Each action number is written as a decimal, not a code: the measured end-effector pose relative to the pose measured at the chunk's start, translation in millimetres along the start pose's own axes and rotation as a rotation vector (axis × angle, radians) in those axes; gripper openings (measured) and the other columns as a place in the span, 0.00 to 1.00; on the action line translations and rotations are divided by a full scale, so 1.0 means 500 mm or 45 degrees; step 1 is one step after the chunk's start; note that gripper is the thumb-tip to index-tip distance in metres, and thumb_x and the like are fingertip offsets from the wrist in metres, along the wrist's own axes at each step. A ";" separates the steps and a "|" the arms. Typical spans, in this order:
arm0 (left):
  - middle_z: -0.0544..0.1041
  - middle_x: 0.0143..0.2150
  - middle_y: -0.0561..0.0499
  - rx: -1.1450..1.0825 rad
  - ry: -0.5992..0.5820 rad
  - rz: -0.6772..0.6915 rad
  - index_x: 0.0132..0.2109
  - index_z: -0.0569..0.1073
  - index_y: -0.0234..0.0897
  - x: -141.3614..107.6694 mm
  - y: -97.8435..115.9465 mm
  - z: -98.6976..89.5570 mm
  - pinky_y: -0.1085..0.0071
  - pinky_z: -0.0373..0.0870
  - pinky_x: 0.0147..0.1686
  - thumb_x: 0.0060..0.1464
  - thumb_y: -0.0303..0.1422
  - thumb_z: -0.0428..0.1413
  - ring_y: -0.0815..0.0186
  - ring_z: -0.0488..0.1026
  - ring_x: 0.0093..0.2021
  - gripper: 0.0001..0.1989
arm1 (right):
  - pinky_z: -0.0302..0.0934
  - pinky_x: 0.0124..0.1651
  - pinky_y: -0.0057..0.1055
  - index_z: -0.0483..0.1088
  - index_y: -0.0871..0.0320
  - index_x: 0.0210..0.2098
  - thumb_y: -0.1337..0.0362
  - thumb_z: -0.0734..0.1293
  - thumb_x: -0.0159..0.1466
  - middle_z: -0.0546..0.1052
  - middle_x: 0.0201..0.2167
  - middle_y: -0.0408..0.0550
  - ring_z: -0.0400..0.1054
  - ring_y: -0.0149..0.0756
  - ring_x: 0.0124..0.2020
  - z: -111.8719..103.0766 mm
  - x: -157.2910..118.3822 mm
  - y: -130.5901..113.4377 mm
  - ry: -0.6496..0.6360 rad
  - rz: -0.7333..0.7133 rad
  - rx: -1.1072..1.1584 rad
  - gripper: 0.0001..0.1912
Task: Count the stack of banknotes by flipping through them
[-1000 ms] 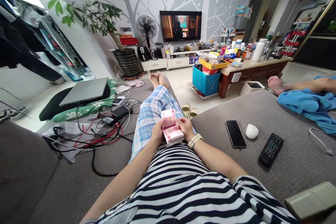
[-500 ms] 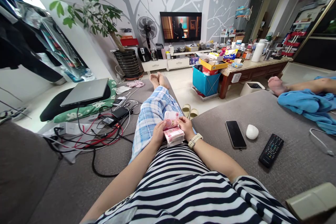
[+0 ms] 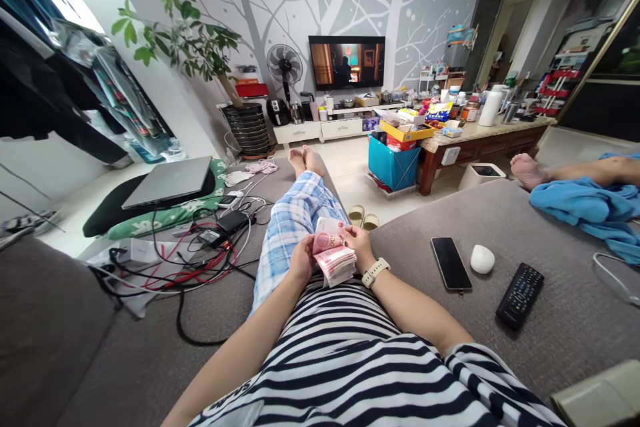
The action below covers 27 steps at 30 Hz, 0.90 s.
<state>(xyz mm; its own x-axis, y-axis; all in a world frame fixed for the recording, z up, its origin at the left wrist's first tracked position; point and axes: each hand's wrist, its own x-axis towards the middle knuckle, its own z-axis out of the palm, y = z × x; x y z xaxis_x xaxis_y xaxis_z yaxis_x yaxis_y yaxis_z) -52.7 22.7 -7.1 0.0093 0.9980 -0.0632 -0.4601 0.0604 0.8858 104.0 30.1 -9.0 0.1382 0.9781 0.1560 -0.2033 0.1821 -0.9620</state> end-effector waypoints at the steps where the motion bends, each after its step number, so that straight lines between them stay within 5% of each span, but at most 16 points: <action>1: 0.84 0.38 0.44 -0.011 -0.004 -0.025 0.39 0.80 0.33 -0.006 0.008 0.007 0.65 0.74 0.37 0.51 0.43 0.55 0.56 0.81 0.40 0.18 | 0.50 0.24 0.30 0.70 0.56 0.24 0.43 0.76 0.48 0.67 0.18 0.39 0.55 0.29 0.20 0.000 0.000 -0.006 -0.001 -0.014 -0.013 0.24; 12: 0.84 0.39 0.43 0.056 -0.065 -0.250 0.40 0.79 0.34 -0.080 0.111 0.055 0.73 0.69 0.27 0.59 0.41 0.51 0.64 0.80 0.33 0.17 | 0.53 0.26 0.28 0.74 0.58 0.27 0.47 0.76 0.53 0.71 0.21 0.41 0.58 0.29 0.22 -0.008 -0.060 -0.144 -0.074 -0.074 0.118 0.19; 17: 0.83 0.44 0.37 -0.021 -0.086 -0.283 0.41 0.79 0.32 -0.086 0.128 0.023 0.65 0.76 0.41 0.60 0.41 0.49 0.57 0.81 0.43 0.19 | 0.52 0.26 0.29 0.78 0.57 0.28 0.48 0.71 0.60 0.74 0.21 0.44 0.57 0.31 0.21 -0.038 -0.105 -0.187 -0.370 -0.093 0.069 0.18; 21: 0.83 0.42 0.37 -0.075 -0.153 -0.393 0.39 0.79 0.33 -0.099 0.135 0.010 0.58 0.77 0.47 0.56 0.40 0.52 0.53 0.81 0.45 0.16 | 0.61 0.37 0.32 0.81 0.54 0.39 0.56 0.73 0.58 0.80 0.34 0.48 0.66 0.36 0.31 -0.050 -0.113 -0.188 -0.442 -0.226 -0.083 0.12; 25: 0.83 0.37 0.41 -0.113 -0.255 -0.516 0.42 0.79 0.37 -0.119 0.121 0.030 0.55 0.78 0.42 0.53 0.42 0.54 0.50 0.81 0.44 0.16 | 0.64 0.50 0.37 0.77 0.50 0.50 0.70 0.80 0.42 0.77 0.50 0.46 0.68 0.44 0.50 -0.029 -0.108 -0.155 -0.499 -0.220 -0.141 0.35; 27: 0.83 0.38 0.41 -0.078 -0.195 -0.542 0.43 0.79 0.37 -0.128 0.111 0.040 0.56 0.79 0.40 0.52 0.42 0.55 0.49 0.81 0.45 0.17 | 0.64 0.53 0.40 0.77 0.52 0.48 0.70 0.81 0.41 0.79 0.47 0.46 0.70 0.45 0.51 -0.007 -0.109 -0.129 -0.638 -0.086 -0.002 0.34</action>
<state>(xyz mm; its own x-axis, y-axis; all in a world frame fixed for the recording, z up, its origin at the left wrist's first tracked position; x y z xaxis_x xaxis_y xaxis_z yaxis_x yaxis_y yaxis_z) -61.4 -37.4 55.4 0.3380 0.8765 -0.3427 -0.4384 0.4689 0.7668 113.0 -35.1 43.5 -0.3313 0.8926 0.3057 -0.2083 0.2469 -0.9464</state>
